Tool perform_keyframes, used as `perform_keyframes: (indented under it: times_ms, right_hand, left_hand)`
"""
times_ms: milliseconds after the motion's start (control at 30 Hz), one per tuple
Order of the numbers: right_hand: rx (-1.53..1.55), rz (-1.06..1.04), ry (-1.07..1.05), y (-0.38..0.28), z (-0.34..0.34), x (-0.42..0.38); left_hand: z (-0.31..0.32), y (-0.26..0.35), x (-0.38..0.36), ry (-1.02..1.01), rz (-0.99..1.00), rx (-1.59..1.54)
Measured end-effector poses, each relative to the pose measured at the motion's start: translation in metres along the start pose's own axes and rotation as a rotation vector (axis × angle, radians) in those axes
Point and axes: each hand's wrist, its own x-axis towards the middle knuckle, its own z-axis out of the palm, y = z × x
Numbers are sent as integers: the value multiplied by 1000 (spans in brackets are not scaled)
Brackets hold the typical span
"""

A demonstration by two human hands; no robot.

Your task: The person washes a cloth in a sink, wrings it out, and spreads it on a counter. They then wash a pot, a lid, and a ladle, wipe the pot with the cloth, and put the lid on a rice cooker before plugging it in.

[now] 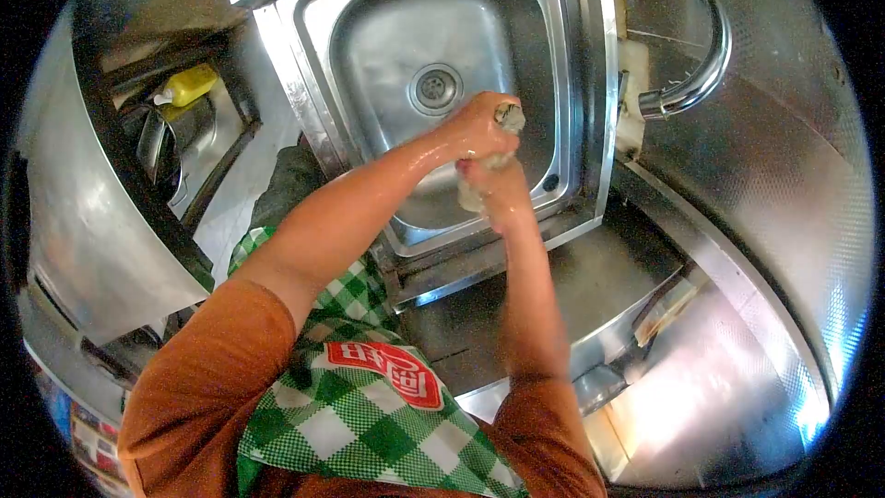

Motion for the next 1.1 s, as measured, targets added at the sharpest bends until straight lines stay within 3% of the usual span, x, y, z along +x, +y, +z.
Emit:
perform_keyframes:
  times_ms: [67,167,233,333,400,433,500,533,633,700,733,833,933,1033,1100]
  right_hand:
    - [-373,-166,173,20,-1,16]
    - [-463,-261,191,25,-4,23]
    - [-148,-187,161,20,-3,16]
    - [210,-239,95,17,-13,12]
    - [410,-235,24,6,-18,0]
    - [315,-284,119,1,-19,-3]
    - [121,-377,303,-7,-19,-7]
    - [157,-476,202,-16,-18,-13]
    - [-205,-548,205,-21,-25,7]
    - [-213,-473,290,-26,-30,23]
    - [-200,-467,276,-30,-32,27]
    - [-175,-504,301,-37,-25,31]
    - [-274,-616,337,-39,-18,47]
    - [-319,-898,310,-51,7,62]
    - [-394,-1108,314,-78,26,46]
  left_hand:
    - [1,-10,-7,14,4,17]
    - [-3,-16,-6,26,67,39]
    - [-12,-6,-10,13,26,-47]
    - [-25,-8,-9,-18,-220,-784]
    - [-35,3,-11,-72,-277,-1025]
    - [-40,11,-11,-98,-305,-1143]
    - [-44,30,-10,-77,-377,-978]
    - [-43,39,-9,-82,-358,-955]
    - [-45,58,0,-140,-272,-802]
    - [-53,67,4,-200,-200,-817]
    - [-57,74,1,-116,-143,-812]
    - [-95,98,7,-152,224,24]
    - [-121,140,5,-89,416,444]
    - [-135,184,-5,-260,474,333]
    - [-146,216,0,-480,581,223]
